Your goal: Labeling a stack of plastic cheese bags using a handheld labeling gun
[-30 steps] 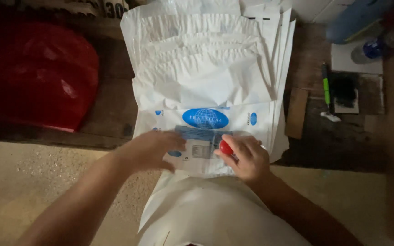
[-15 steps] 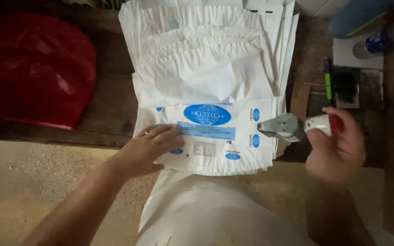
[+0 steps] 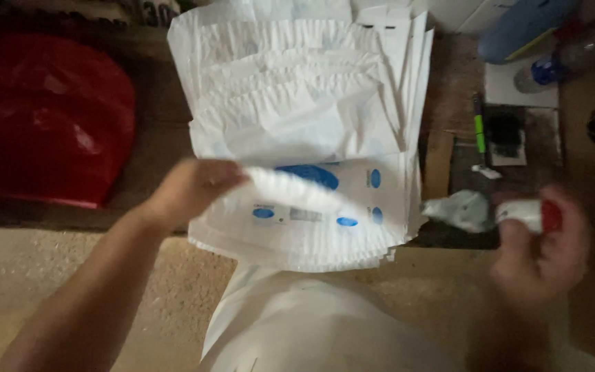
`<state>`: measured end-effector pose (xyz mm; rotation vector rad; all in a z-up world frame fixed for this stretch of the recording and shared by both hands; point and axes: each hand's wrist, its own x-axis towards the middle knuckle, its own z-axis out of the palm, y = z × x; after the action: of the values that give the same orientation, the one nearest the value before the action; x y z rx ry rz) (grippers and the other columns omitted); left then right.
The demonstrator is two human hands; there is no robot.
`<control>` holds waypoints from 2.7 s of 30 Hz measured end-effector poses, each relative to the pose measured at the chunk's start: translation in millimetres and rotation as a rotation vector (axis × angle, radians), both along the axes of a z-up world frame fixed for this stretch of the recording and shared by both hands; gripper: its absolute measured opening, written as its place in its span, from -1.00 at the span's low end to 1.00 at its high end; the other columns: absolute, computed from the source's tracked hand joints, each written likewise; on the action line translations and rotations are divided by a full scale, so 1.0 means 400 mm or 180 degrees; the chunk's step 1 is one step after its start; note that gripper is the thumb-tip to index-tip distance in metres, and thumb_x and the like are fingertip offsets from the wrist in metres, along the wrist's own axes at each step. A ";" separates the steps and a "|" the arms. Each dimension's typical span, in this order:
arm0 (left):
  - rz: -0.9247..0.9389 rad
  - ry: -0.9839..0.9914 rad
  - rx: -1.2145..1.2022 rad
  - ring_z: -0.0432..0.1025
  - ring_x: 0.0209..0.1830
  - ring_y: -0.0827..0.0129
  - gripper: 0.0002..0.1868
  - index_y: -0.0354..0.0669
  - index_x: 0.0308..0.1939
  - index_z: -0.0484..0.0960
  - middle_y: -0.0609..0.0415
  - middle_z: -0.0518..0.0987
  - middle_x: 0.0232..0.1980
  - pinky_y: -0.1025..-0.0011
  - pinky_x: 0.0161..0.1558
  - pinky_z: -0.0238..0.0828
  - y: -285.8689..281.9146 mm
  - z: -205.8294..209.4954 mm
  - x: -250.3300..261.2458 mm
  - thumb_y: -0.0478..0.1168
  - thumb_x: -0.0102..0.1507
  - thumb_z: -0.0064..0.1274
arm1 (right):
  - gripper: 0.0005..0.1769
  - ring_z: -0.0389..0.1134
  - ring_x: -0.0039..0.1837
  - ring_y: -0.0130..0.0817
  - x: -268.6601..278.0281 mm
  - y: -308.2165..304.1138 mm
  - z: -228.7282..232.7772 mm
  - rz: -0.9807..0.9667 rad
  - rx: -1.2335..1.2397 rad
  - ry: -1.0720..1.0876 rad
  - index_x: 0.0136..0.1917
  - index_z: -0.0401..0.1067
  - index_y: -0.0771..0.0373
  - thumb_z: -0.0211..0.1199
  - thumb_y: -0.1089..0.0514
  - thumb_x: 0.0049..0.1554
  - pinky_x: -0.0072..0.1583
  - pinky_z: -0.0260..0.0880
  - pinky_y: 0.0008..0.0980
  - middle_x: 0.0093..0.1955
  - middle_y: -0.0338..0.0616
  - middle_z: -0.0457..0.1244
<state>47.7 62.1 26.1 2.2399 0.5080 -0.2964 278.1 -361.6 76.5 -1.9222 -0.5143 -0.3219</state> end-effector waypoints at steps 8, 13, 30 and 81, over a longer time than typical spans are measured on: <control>0.1707 -0.2494 0.1869 0.30 0.07 -0.07 -0.56 -0.35 0.19 0.50 -0.19 0.48 0.09 0.00 -0.01 0.24 0.048 0.090 0.130 -0.51 0.22 0.13 | -0.53 0.32 0.20 0.12 0.477 -0.053 -0.085 0.0225 -0.0914 -0.1427 0.54 0.26 0.44 0.18 0.49 0.40 0.27 0.30 -0.08 0.27 0.31 0.31; 0.0140 -0.2244 0.1826 0.40 0.22 -0.06 -0.59 -0.24 0.21 0.51 -0.15 0.54 0.20 0.04 0.24 0.25 -0.056 0.021 0.054 -0.30 0.31 0.23 | -0.52 0.30 0.31 0.09 0.552 -0.027 -0.176 0.0403 -0.1091 -0.0480 0.57 0.15 0.31 0.12 0.37 0.44 0.31 0.26 -0.09 0.36 0.27 0.27; -0.0801 -0.0966 0.0784 0.31 0.44 0.12 -0.41 0.08 0.20 0.65 0.13 0.56 0.35 0.06 0.33 0.25 -0.205 -0.063 -0.111 -0.03 0.08 0.40 | -0.50 0.23 0.33 0.04 0.575 0.021 -0.179 0.0134 -0.1266 0.0817 0.58 0.12 -0.03 0.10 0.19 0.44 -0.08 0.51 0.18 0.46 0.03 0.13; -0.1310 -0.0663 0.0564 0.43 0.33 -0.01 -0.53 0.02 0.14 0.69 0.02 0.65 0.15 0.02 0.26 0.38 -0.166 -0.023 -0.044 -0.20 0.13 0.30 | -0.47 0.48 -0.10 -0.14 -0.066 0.297 -0.203 0.1768 -0.1011 -0.0722 0.20 0.55 0.12 0.59 0.07 -0.04 -0.03 0.49 -0.21 -0.16 -0.09 0.38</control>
<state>30.3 -4.4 16.7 2.5043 -0.0441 -0.2288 251.7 -242.9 -4.7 -1.9562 -1.2795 -0.0966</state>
